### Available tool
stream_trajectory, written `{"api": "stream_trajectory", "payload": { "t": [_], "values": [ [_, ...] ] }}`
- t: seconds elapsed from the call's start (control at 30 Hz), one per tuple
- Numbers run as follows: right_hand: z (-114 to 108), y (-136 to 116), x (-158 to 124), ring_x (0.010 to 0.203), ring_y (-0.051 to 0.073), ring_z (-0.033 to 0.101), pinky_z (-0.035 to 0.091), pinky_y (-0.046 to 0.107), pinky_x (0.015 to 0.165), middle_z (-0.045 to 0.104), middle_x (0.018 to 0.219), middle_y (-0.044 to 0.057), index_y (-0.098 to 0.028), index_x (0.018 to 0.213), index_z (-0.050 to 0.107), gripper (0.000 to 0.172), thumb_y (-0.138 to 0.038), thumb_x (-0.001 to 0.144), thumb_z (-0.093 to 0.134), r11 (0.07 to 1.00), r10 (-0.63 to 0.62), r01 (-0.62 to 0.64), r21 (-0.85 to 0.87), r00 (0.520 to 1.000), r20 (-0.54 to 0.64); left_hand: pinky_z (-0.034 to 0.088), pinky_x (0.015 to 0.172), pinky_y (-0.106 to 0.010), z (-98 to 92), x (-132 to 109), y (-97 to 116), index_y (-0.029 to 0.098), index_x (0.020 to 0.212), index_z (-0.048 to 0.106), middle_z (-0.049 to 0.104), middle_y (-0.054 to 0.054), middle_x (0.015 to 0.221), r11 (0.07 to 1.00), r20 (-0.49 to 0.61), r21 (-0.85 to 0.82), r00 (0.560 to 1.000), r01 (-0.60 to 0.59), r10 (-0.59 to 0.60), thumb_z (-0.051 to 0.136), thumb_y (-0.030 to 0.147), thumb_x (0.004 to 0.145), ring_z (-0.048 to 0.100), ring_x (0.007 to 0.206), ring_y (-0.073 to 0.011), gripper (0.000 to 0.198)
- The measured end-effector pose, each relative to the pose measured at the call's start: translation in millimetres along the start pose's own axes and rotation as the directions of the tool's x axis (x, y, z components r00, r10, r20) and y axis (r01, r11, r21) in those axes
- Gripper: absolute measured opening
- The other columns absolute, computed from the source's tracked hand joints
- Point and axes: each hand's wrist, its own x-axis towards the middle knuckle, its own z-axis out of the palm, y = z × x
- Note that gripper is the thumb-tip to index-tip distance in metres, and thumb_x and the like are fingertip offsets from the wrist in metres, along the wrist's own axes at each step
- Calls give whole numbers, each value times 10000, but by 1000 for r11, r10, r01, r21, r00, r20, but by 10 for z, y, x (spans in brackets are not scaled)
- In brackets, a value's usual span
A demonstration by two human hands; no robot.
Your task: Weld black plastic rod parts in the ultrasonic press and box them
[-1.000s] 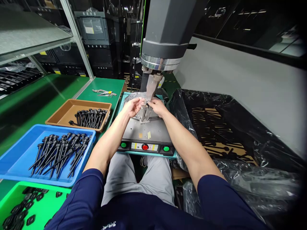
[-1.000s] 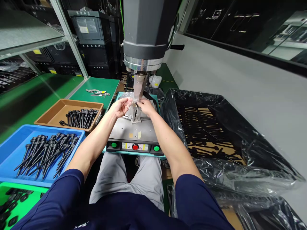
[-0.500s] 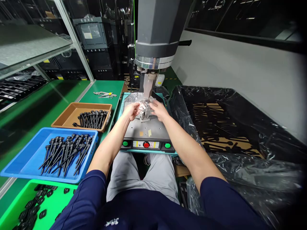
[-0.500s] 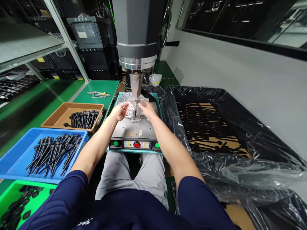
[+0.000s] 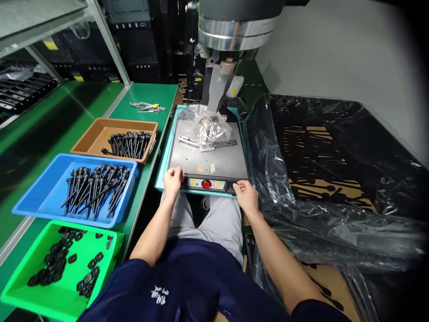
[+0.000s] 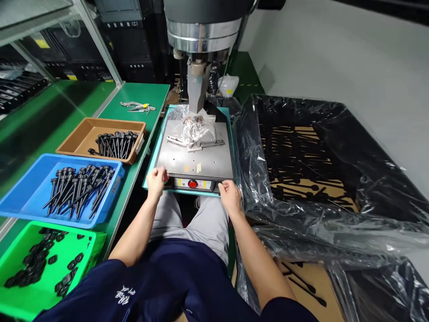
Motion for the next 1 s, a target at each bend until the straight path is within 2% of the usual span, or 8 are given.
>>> {"api": "stream_trajectory", "payload": {
  "t": [0.1,0.2,0.4,0.5,0.6,0.73,0.87,1.0],
  "values": [
    [73,139,-62,693,238,603,501,403,729,655,775,98,-222,808,561,235,-453,827,520,996,-59,59,-73,998,0,442,558,-245,-203,-198,-306,184,642,562,585,1,579,999,61,27,997,39,-41,669,504,815,536,542,-116,380],
    [147,217,-106,711,245,605,503,408,732,643,807,107,-243,782,525,240,-459,876,484,988,-128,125,-87,991,-32,497,633,-262,-260,-173,-495,174,695,601,642,-16,631,1000,106,12,994,27,-28,716,495,774,592,599,-132,350],
    [224,277,-184,837,284,622,519,445,821,627,820,121,-270,726,471,296,-489,922,436,979,-200,196,-61,977,-73,532,678,-293,-247,-68,-596,183,683,599,656,-27,641,1000,78,-6,997,28,-27,727,493,739,646,640,-160,340],
    [171,228,-217,797,272,624,526,436,782,631,805,103,-266,749,489,289,-497,917,445,984,-173,169,-48,982,-79,494,605,-276,-250,-145,-507,206,604,523,577,8,561,1000,68,-2,998,16,-16,703,511,759,573,548,-135,387],
    [74,130,-293,743,255,622,526,418,738,637,787,80,-260,783,523,281,-509,910,488,989,-146,143,-31,984,-102,424,533,-262,-215,-258,-343,217,553,475,504,25,495,997,51,45,997,-56,54,667,497,807,483,486,-117,424],
    [-27,-65,-404,674,235,614,520,397,675,633,762,57,-253,786,551,290,-517,904,532,986,-158,162,48,984,-85,375,502,-267,-48,-319,-108,220,533,465,477,23,478,994,114,13,988,-111,108,656,499,815,440,472,-117,440],
    [-71,-292,-405,699,239,628,535,402,683,640,770,55,-259,781,568,293,-524,905,552,975,-181,185,122,982,-45,379,516,-273,200,-195,119,214,529,473,489,15,498,995,176,3,980,-100,98,658,508,808,443,480,-117,446],
    [-68,-498,-251,714,236,635,547,393,675,652,783,58,-256,803,609,264,-500,896,573,961,-210,208,184,978,-7,436,603,-259,462,94,365,197,596,544,542,8,568,989,190,-25,971,-146,148,667,427,820,514,560,-122,344]
  ]
}}
